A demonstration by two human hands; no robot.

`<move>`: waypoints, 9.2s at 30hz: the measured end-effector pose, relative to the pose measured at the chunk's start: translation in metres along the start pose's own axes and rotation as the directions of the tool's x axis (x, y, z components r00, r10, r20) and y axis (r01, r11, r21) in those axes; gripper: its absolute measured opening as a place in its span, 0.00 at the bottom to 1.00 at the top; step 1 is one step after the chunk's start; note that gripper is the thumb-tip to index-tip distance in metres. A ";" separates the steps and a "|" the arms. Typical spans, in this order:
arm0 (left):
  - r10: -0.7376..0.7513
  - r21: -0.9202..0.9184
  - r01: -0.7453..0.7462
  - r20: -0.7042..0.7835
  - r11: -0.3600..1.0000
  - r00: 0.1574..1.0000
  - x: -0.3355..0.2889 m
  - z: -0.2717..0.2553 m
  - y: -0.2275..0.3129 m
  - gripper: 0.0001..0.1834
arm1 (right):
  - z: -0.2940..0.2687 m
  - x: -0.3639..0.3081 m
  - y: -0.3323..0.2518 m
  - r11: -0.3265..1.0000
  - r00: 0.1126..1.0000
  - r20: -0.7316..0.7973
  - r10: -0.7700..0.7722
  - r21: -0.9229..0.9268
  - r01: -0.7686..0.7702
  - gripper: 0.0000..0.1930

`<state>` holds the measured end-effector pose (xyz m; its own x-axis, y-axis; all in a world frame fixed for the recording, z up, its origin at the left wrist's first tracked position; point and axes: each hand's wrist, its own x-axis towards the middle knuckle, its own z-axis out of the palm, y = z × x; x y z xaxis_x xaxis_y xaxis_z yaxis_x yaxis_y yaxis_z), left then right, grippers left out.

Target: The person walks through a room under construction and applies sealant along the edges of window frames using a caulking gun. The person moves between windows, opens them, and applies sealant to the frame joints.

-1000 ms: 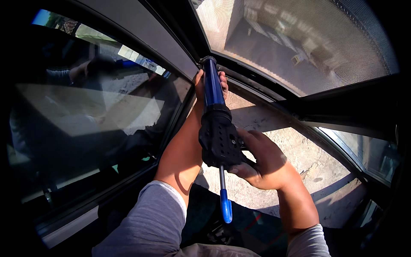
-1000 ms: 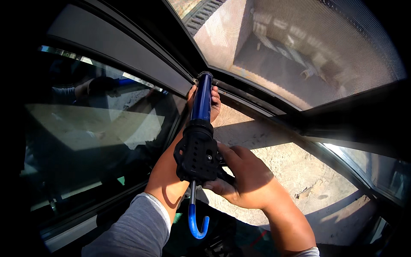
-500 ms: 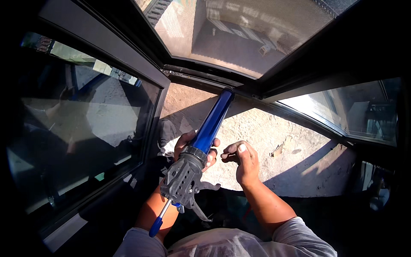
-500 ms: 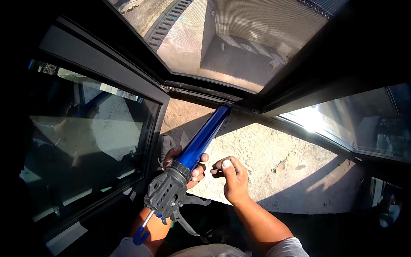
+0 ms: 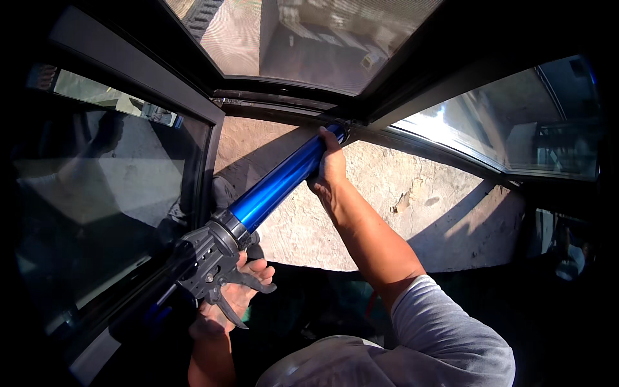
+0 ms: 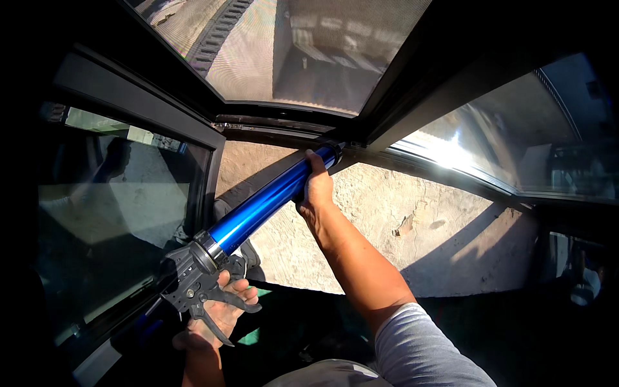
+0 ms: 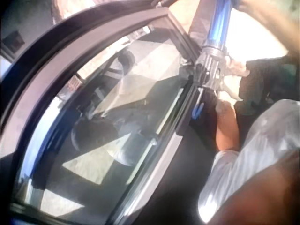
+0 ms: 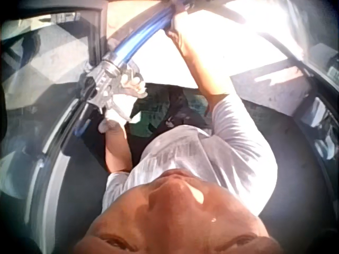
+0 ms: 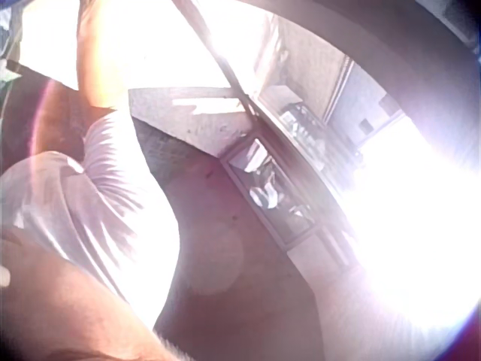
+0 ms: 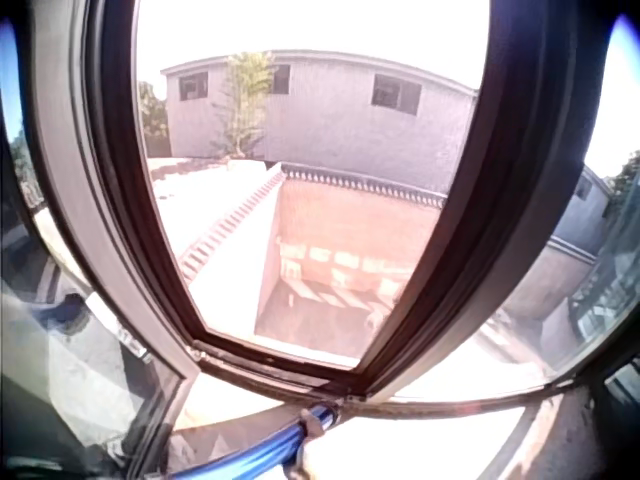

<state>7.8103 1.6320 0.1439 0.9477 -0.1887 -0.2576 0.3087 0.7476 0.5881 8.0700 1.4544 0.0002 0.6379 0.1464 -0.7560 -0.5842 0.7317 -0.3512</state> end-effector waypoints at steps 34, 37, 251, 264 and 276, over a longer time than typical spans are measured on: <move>-0.206 -0.121 0.170 -0.435 0.978 0.876 0.150 -0.105 -0.050 0.16 | -0.074 0.200 -0.018 0.949 0.969 -0.149 -0.197 -0.277 0.150 0.21; -0.210 -0.154 0.157 -0.438 0.976 0.874 0.144 -0.112 -0.060 0.18 | -0.077 0.197 -0.015 0.932 0.965 -0.158 -0.207 -0.332 0.145 0.21; -0.237 -0.028 0.239 -0.275 0.971 0.932 0.208 0.999 -1.014 0.28 | -1.099 -0.759 -0.938 0.881 0.761 0.610 -0.222 -0.209 0.424 0.38; -0.448 -0.077 0.459 -0.403 0.885 0.798 0.253 0.976 -1.079 0.28 | -1.151 -0.733 -0.935 0.836 0.924 0.325 -0.200 -0.436 0.334 0.39; -0.345 0.175 0.453 -0.431 0.874 0.834 0.424 0.854 -1.163 0.26 | -1.110 -0.591 -0.903 0.967 0.969 0.020 -0.248 -0.053 0.248 0.32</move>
<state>7.9229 0.1385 0.0051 0.6485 -0.1413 -0.7480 0.7131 0.4566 0.5319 7.6633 -0.0317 0.1511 0.7724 -0.0264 -0.6346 -0.4330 0.7091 -0.5565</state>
